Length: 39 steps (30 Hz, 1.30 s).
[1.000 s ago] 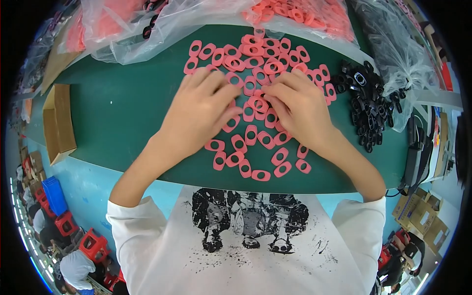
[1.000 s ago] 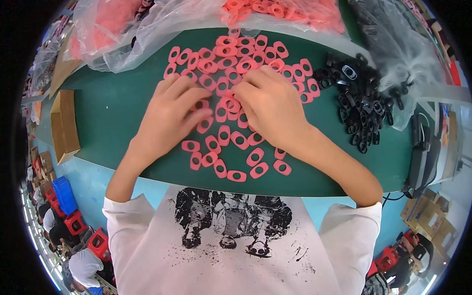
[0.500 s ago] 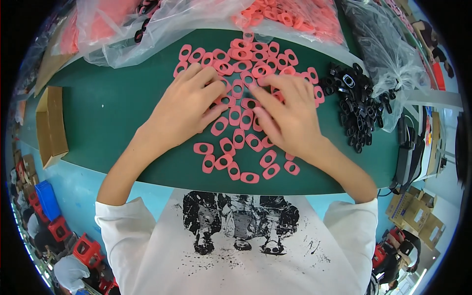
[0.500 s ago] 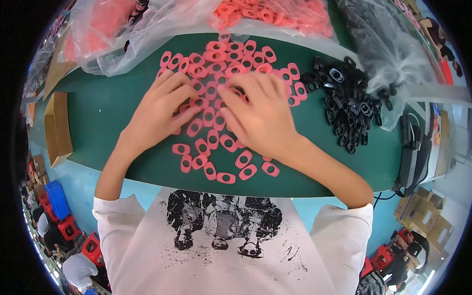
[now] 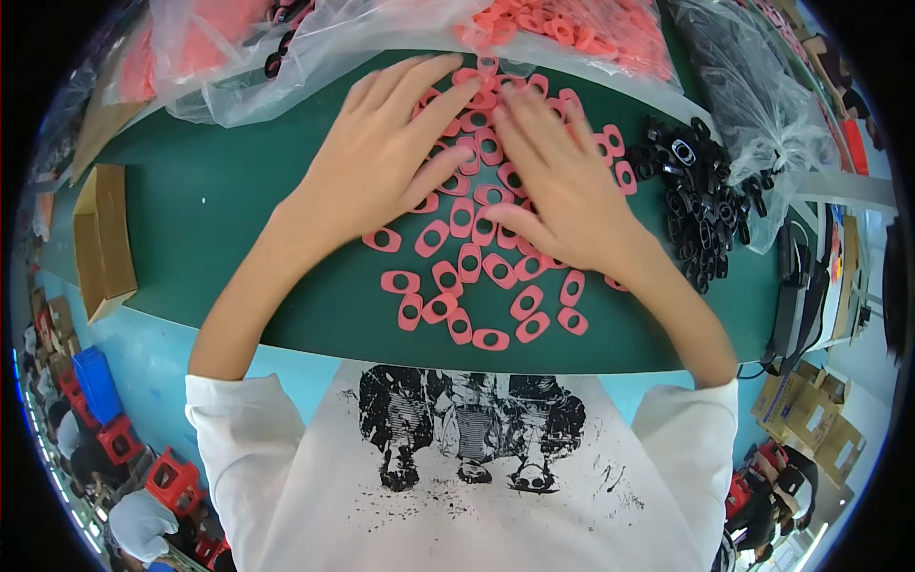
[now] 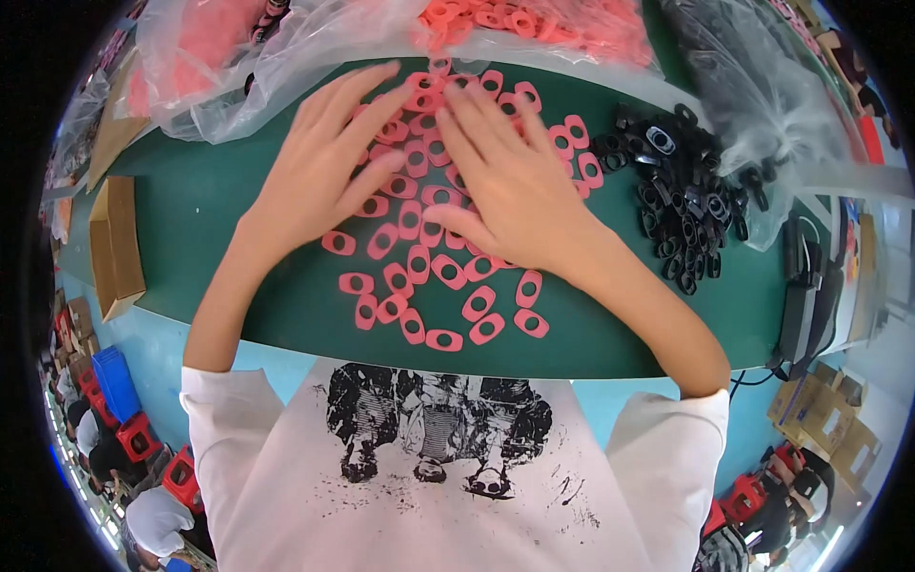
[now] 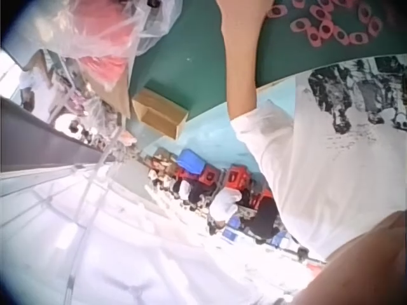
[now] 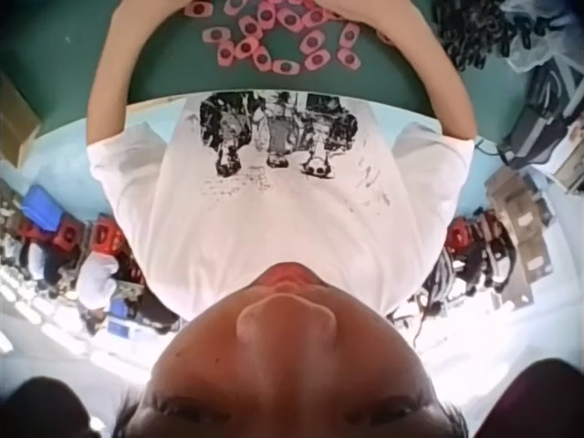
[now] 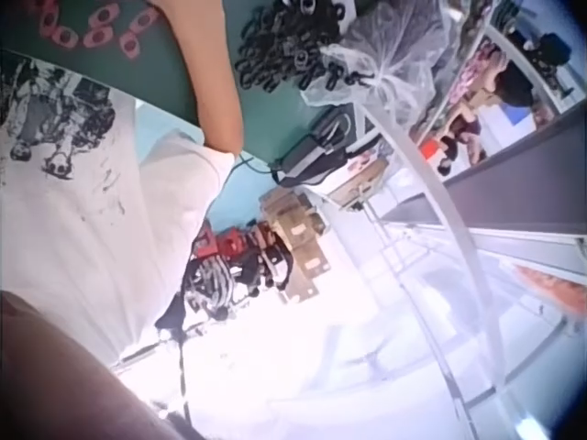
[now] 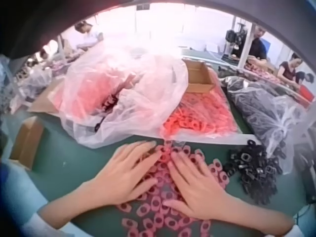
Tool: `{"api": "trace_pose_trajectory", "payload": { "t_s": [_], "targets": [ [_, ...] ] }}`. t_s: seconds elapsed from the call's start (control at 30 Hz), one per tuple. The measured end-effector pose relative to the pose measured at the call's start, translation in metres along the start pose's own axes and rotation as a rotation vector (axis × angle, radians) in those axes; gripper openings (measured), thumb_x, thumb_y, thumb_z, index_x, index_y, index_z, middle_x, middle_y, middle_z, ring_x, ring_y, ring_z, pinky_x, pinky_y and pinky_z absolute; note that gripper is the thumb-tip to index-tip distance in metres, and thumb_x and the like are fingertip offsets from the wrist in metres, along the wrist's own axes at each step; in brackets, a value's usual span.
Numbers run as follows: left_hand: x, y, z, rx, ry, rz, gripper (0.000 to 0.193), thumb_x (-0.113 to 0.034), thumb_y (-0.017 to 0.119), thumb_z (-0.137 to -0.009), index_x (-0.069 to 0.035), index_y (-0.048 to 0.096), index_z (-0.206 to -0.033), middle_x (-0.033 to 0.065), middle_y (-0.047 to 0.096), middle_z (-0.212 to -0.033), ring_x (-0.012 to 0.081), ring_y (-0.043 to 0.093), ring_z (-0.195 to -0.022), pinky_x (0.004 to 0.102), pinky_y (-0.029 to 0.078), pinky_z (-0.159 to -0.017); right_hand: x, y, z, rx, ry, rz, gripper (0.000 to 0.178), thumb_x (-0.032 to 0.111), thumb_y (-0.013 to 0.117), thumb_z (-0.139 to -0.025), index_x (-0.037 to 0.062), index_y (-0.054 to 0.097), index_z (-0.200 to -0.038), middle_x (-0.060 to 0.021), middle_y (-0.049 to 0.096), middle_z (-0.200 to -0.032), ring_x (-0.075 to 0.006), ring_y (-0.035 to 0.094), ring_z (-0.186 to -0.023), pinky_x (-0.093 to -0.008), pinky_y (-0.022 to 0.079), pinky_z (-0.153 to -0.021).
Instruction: The person assembles small pink rings onto black plastic connector components by hand at a factory workbench.
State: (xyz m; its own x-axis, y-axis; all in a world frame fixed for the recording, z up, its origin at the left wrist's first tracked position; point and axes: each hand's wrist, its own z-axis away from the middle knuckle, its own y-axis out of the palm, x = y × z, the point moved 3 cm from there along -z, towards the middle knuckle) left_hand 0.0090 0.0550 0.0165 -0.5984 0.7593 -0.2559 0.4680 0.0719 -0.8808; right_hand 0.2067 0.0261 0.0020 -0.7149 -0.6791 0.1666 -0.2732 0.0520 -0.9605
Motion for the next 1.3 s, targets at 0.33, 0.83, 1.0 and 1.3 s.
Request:
{"api": "trace_pose_trajectory", "payload": {
  "t_s": [0.33, 0.83, 1.0, 1.3],
  "targets": [
    [0.027, 0.013, 0.020, 0.229, -0.053, -0.158, 0.062, -0.025, 0.049, -0.096, 0.000, 0.030, -0.150, 0.0204, 0.030, -0.155, 0.0364, 0.028, -0.144, 0.0542, 0.020, -0.117, 0.008, 0.004, 0.010, 0.110, 0.003, -0.019, 0.095, 0.063, 0.053, -0.088, -0.0070, 0.028, -0.148, -0.0244, 0.024, -0.157, -0.0376, 0.022, -0.147, -0.0556, 0.012, -0.118],
    [0.012, 0.014, 0.034, 0.243, -0.077, -0.198, 0.060, -0.028, 0.050, -0.094, 0.004, 0.039, -0.143, 0.0245, 0.034, -0.151, 0.0389, 0.031, -0.142, 0.0560, 0.022, -0.115, 0.006, 0.006, 0.015, 0.085, 0.003, -0.005, 0.097, 0.066, 0.050, -0.088, -0.0088, 0.028, -0.147, -0.0262, 0.025, -0.156, -0.0391, 0.024, -0.146, -0.0552, 0.015, -0.118],
    [0.027, -0.002, 0.035, 0.125, -0.089, -0.021, 0.051, -0.020, 0.051, -0.092, 0.004, 0.046, -0.137, 0.0238, 0.042, -0.144, 0.0394, 0.038, -0.136, 0.0517, 0.027, -0.114, 0.011, 0.001, 0.022, 0.091, -0.017, -0.029, 0.097, 0.064, 0.053, -0.088, -0.0093, 0.029, -0.146, -0.0263, 0.026, -0.155, -0.0387, 0.024, -0.146, -0.0546, 0.013, -0.118],
    [0.038, 0.029, -0.003, 0.184, -0.002, -0.149, 0.062, -0.027, 0.047, -0.095, 0.007, 0.034, -0.145, 0.0244, 0.035, -0.151, 0.0357, 0.031, -0.143, 0.0491, 0.023, -0.118, 0.010, 0.003, 0.008, 0.081, -0.010, -0.020, 0.098, 0.066, 0.051, -0.088, -0.0098, 0.030, -0.146, -0.0257, 0.026, -0.156, -0.0380, 0.024, -0.146, -0.0558, 0.013, -0.117]
  ]
}}
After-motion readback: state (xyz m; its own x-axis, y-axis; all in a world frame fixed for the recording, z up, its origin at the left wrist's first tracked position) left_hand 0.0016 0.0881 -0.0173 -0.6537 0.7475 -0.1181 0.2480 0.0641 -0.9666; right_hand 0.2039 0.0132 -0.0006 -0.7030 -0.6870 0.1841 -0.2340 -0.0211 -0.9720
